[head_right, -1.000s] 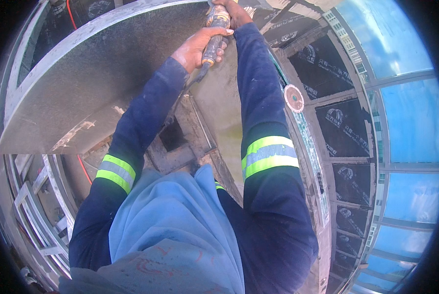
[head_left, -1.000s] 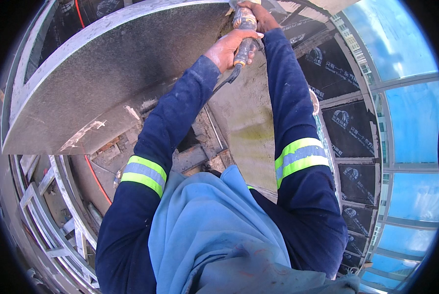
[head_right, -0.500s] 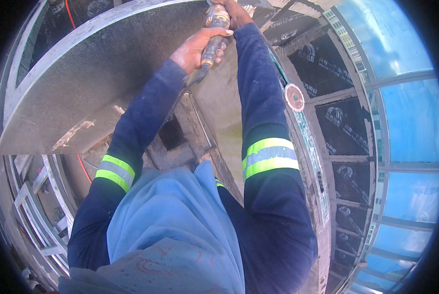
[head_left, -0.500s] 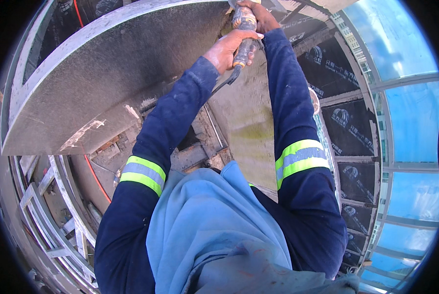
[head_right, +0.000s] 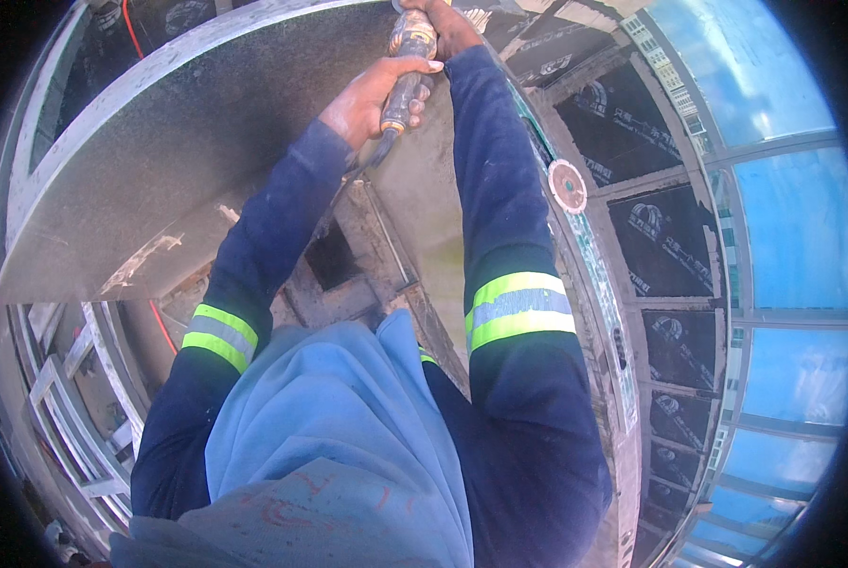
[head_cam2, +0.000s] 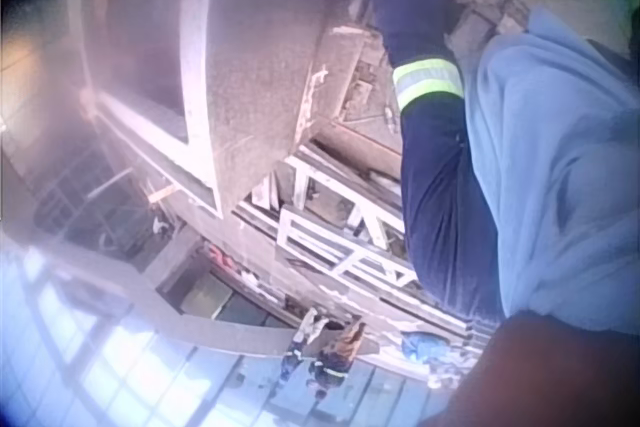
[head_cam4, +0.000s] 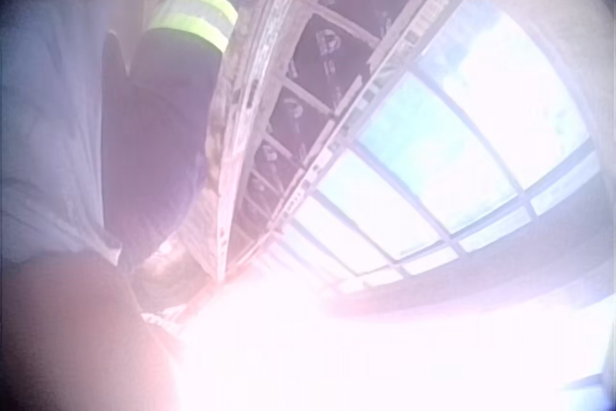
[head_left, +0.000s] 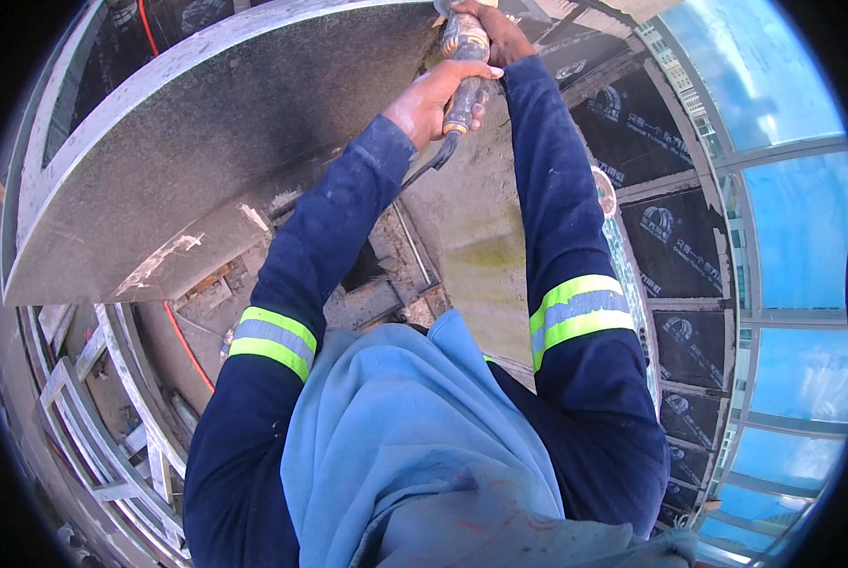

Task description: The person uses an angle grinder to smooth the edge of a large curved concrete slab. They hold the tool with both hands and move it along the perimeter, generating dust as they work.

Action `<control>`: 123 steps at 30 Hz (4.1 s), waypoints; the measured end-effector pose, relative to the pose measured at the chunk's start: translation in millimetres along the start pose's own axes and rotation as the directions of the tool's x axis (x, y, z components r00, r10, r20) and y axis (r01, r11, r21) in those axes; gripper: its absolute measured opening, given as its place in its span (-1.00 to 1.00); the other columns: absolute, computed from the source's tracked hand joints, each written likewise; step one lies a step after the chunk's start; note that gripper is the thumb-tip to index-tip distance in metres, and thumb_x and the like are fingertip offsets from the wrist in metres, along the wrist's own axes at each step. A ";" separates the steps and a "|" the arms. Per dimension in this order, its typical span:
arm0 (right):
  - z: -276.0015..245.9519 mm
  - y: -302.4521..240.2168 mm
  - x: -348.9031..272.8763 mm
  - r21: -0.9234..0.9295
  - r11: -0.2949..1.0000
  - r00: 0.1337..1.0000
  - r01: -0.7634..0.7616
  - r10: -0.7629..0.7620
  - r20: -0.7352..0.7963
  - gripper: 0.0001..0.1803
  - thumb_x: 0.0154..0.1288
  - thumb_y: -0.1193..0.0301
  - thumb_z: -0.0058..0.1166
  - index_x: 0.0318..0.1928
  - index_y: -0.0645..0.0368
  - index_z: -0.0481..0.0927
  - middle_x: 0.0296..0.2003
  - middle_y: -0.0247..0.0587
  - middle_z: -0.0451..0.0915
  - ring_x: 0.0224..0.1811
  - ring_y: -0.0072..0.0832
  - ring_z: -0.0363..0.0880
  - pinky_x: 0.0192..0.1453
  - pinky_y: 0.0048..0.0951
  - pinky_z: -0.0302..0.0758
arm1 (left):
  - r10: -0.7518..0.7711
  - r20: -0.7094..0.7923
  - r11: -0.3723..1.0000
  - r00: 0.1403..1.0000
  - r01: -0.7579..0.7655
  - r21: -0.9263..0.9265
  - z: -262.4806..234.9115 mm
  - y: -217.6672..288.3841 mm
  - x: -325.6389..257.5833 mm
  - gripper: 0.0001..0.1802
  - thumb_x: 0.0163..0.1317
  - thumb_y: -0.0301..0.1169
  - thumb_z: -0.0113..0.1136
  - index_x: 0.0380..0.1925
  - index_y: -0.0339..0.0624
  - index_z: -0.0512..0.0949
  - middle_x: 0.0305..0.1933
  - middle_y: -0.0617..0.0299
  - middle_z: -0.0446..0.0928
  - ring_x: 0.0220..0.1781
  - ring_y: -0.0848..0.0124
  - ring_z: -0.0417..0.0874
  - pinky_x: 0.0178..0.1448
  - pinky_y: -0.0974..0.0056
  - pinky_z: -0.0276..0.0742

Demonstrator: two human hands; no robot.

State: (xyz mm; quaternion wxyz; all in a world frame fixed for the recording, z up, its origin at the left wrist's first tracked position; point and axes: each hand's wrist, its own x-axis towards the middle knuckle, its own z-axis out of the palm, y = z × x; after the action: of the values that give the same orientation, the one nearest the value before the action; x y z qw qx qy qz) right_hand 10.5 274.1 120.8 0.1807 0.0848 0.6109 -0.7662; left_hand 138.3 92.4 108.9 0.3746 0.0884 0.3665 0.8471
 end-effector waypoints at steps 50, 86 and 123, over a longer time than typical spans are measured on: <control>4.0 -0.3 13.3 0.041 0.999 0.998 0.027 -0.025 -0.052 -0.77 0.35 0.21 0.13 -0.29 0.11 0.57 -0.56 -0.18 0.61 -0.65 -0.23 0.59 -0.53 -0.16 0.64 | -0.005 0.003 1.000 1.000 0.005 -0.014 -2.2 7.9 -4.8 -0.59 0.20 -0.37 0.44 -0.03 -0.12 0.46 -0.43 0.22 0.50 -0.66 0.48 0.48 -0.62 0.32 0.47; 13.6 4.2 4.8 0.038 0.999 0.998 -0.007 0.010 -0.067 -0.72 0.30 0.15 0.16 -0.29 0.10 0.51 -0.62 -0.14 0.57 -0.69 -0.20 0.59 -0.57 -0.13 0.63 | -0.008 -0.010 1.000 1.000 0.008 -0.017 -7.0 8.3 -12.6 -0.61 0.13 -0.38 0.52 -0.18 -0.20 0.47 -0.49 0.23 0.51 -0.62 0.45 0.58 -0.58 0.29 0.61; 25.5 7.5 5.9 0.018 1.000 0.999 -0.004 0.005 -0.036 -0.74 0.31 0.18 0.13 -0.30 0.11 0.52 -0.61 -0.11 0.58 -0.66 -0.19 0.60 -0.54 -0.13 0.64 | -0.041 -0.011 0.998 0.999 0.040 -0.044 -7.5 14.9 -27.3 -0.60 0.20 -0.37 0.45 -0.05 -0.11 0.46 -0.48 0.26 0.49 -0.67 0.52 0.46 -0.63 0.36 0.46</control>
State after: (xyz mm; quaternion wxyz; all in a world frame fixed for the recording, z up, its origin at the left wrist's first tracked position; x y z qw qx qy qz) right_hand 10.2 247.0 118.0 0.1705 0.1016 0.6069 -0.7696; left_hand 145.9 62.4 117.2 0.3913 0.0676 0.3517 0.8477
